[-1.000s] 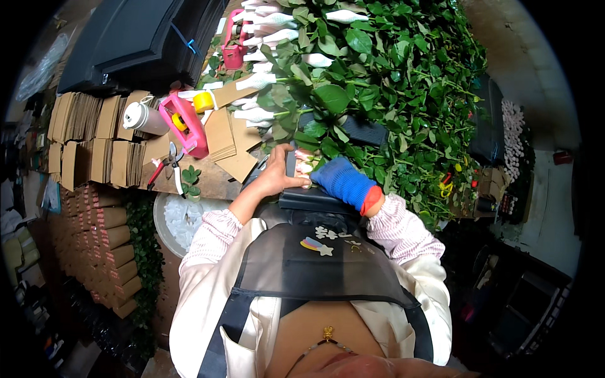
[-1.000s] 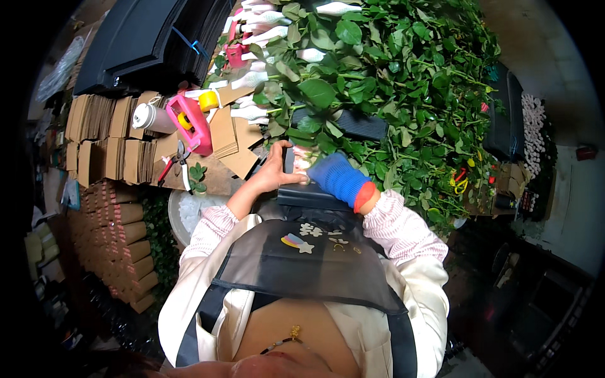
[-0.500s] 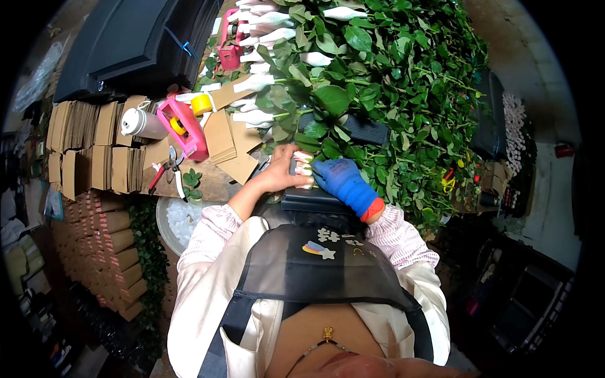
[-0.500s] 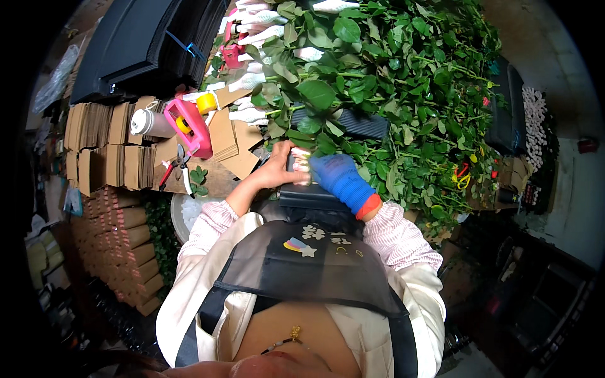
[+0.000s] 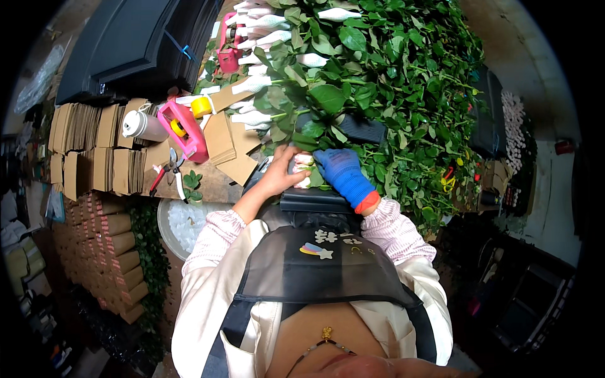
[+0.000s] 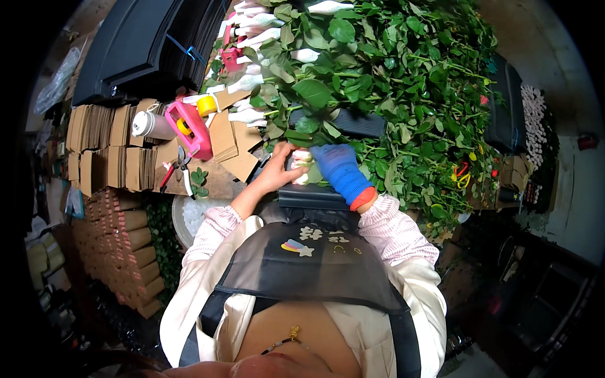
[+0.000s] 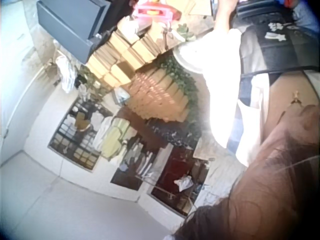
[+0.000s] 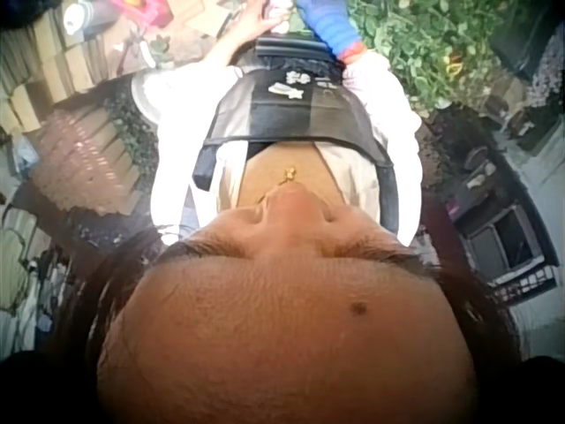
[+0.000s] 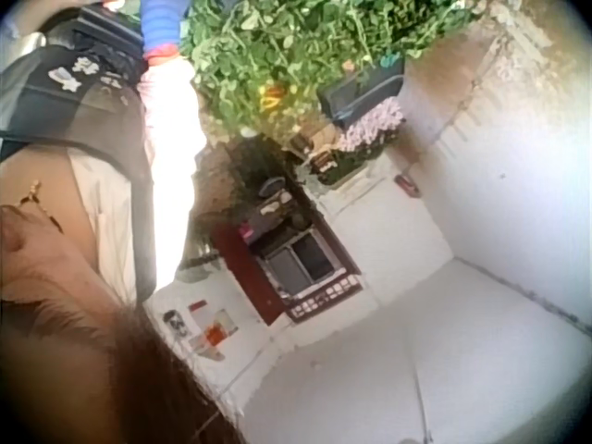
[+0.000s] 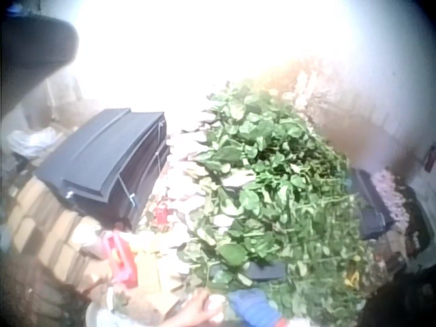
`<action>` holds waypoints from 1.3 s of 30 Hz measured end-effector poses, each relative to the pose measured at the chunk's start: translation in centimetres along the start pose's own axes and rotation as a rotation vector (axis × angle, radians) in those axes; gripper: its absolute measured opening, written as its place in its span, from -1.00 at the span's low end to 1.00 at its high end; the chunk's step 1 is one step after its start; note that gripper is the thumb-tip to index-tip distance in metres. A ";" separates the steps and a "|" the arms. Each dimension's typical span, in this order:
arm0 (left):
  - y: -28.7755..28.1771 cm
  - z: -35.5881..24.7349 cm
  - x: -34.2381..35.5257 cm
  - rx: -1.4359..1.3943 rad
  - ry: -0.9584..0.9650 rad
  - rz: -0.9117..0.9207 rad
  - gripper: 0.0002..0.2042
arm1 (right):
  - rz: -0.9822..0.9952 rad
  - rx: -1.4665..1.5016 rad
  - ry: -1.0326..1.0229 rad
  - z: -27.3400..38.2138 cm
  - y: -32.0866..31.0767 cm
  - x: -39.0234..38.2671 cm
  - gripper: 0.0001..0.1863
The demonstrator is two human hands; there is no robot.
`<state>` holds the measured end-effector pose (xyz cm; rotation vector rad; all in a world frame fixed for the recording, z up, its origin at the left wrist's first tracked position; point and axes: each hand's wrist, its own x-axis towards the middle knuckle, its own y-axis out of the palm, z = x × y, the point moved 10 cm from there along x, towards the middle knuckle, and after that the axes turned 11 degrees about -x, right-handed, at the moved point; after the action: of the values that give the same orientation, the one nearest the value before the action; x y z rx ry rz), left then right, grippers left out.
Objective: The person arranges green leafy stems into black plastic trays, placing them one by one and occasionally adjusting the placement. The person also moves a filled tray to a nearby stack.
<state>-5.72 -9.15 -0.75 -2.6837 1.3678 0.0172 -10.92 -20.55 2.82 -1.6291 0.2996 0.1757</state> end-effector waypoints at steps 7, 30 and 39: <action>-0.5 1.2 0.5 -0.045 -0.065 -0.182 -0.69 | -0.108 0.253 0.180 -2.0 -2.4 -1.3 -0.74; -1.0 1.3 3.6 -0.129 -0.093 -0.158 -0.79 | -0.211 0.505 0.293 -3.8 -2.5 -1.6 -0.71; -1.2 3.2 3.0 -0.086 -0.160 -0.136 -0.71 | -0.256 0.274 0.243 -0.6 -0.5 0.1 -0.76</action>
<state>-2.80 -10.46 -4.03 -2.7691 1.1618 0.2775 -10.76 -21.08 3.29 -1.4006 0.2836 -0.2499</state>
